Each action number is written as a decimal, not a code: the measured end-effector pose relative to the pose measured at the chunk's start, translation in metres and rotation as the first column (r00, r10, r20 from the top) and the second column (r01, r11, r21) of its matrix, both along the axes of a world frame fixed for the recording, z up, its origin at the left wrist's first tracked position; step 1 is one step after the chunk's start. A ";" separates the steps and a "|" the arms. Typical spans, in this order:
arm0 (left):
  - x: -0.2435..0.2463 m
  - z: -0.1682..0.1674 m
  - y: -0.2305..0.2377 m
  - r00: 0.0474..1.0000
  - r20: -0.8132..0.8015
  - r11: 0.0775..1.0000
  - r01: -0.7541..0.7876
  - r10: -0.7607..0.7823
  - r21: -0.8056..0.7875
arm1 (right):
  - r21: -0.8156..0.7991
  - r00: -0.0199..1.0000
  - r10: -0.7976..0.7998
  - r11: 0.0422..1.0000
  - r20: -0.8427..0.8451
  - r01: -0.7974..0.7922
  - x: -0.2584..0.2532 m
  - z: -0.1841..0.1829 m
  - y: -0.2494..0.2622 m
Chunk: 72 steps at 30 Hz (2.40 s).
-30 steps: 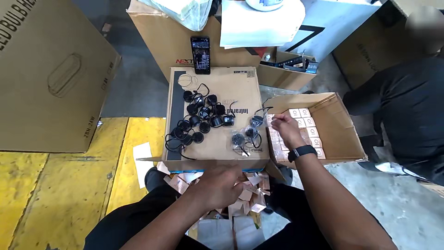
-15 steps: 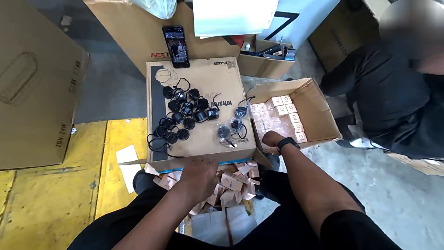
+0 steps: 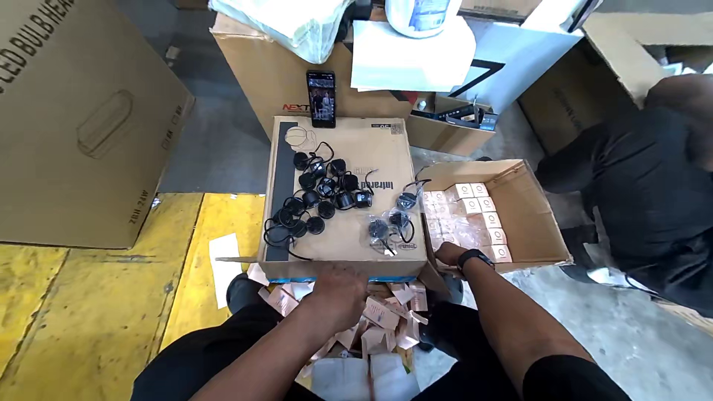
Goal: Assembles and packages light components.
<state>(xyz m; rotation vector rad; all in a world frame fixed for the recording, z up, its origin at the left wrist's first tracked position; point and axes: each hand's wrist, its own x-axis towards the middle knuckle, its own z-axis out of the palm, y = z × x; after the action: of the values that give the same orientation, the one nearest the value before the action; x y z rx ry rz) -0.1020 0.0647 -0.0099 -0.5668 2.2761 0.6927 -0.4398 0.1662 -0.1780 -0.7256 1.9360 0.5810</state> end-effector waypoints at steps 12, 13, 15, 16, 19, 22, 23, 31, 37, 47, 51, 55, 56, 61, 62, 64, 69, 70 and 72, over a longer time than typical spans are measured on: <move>-0.001 0.013 -0.014 0.869 -0.416 0.955 -0.298 0.268 -0.007 | -0.868 0.952 -0.189 0.397 0.240 0.297 0.070 0.200 -0.044; -0.002 0.015 -0.015 0.803 -0.476 0.923 -0.381 0.358 0.052 | -0.853 0.909 -0.140 0.314 0.392 0.416 0.081 0.203 -0.037; -0.002 0.017 -0.017 0.645 -0.553 0.834 -0.517 0.527 0.192 | -0.734 0.758 -0.076 0.202 0.648 0.648 0.099 0.193 -0.028; -0.002 0.017 -0.018 0.560 -0.572 0.782 -0.564 0.599 0.266 | -0.660 0.678 -0.069 0.175 0.732 0.731 0.107 0.186 -0.027; -0.004 0.015 -0.021 0.365 -0.574 0.658 -0.598 0.733 0.458 | -0.550 0.567 -0.057 0.179 0.822 0.816 0.123 0.175 -0.026; -0.007 0.009 -0.027 0.309 -0.662 0.697 -0.549 0.683 0.462 | -0.450 0.461 -0.031 0.173 0.887 0.876 0.127 0.178 -0.029; -0.007 0.006 -0.028 0.313 -0.696 0.721 -0.549 0.646 0.423 | -0.406 0.417 -0.037 0.171 0.908 0.898 0.127 0.180 -0.030; -0.004 0.005 -0.030 0.201 -0.628 0.597 -0.609 0.752 0.521 | -0.614 0.612 -0.122 0.021 0.781 0.789 0.142 0.172 -0.034; -0.006 0.008 -0.028 0.162 -0.523 0.526 -0.505 0.837 0.684 | -0.821 0.835 0.034 0.213 0.549 0.530 0.162 0.164 -0.029; -0.004 0.002 -0.029 0.276 -0.686 0.629 -0.701 0.673 0.335 | -0.891 0.895 -0.007 0.098 0.445 0.444 0.155 0.157 -0.032; -0.002 -0.003 -0.023 0.470 -0.752 0.758 -0.649 0.462 0.060 | -0.946 0.951 0.076 0.151 0.300 0.286 0.160 0.156 -0.028; -0.002 -0.009 -0.021 0.586 -0.774 0.778 -0.593 0.239 -0.209 | -0.970 0.984 0.147 0.234 0.098 0.062 0.163 0.152 -0.024; -0.002 -0.008 -0.023 0.617 -0.756 0.773 -0.583 0.219 -0.251 | -0.965 0.986 0.159 0.263 0.056 0.012 0.162 0.151 -0.024; -0.004 -0.011 -0.024 0.631 -0.775 0.851 -0.424 0.034 -0.309 | -0.923 0.983 0.170 0.385 0.070 -0.001 0.161 0.156 -0.025; -0.005 -0.013 -0.022 0.597 -0.801 0.863 -0.378 -0.049 -0.335 | -0.923 0.980 0.184 0.384 0.072 -0.004 0.160 0.155 -0.025; -0.007 -0.017 -0.018 0.560 -0.814 0.866 -0.319 -0.157 -0.386 | -0.929 0.971 0.228 0.370 0.065 -0.025 0.159 0.154 -0.025; -0.004 -0.016 -0.016 0.568 -0.803 0.875 -0.281 -0.180 -0.395 | -0.933 0.960 0.269 0.359 0.081 -0.022 0.154 0.150 -0.025; -0.003 -0.014 -0.014 0.576 -0.798 0.875 -0.279 -0.178 -0.397 | -0.930 0.958 0.268 0.369 0.106 0.000 0.152 0.150 -0.026; -0.003 -0.010 -0.012 0.595 -0.784 0.878 -0.266 -0.174 -0.397 | -0.922 0.950 0.275 0.385 0.151 0.035 0.149 0.149 -0.027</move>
<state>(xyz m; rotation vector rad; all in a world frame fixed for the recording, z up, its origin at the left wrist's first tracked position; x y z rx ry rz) -0.1049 0.0530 -0.0202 -0.6121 3.3827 0.4253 -0.2912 0.1390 -0.0293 -1.5680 1.8160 -0.6501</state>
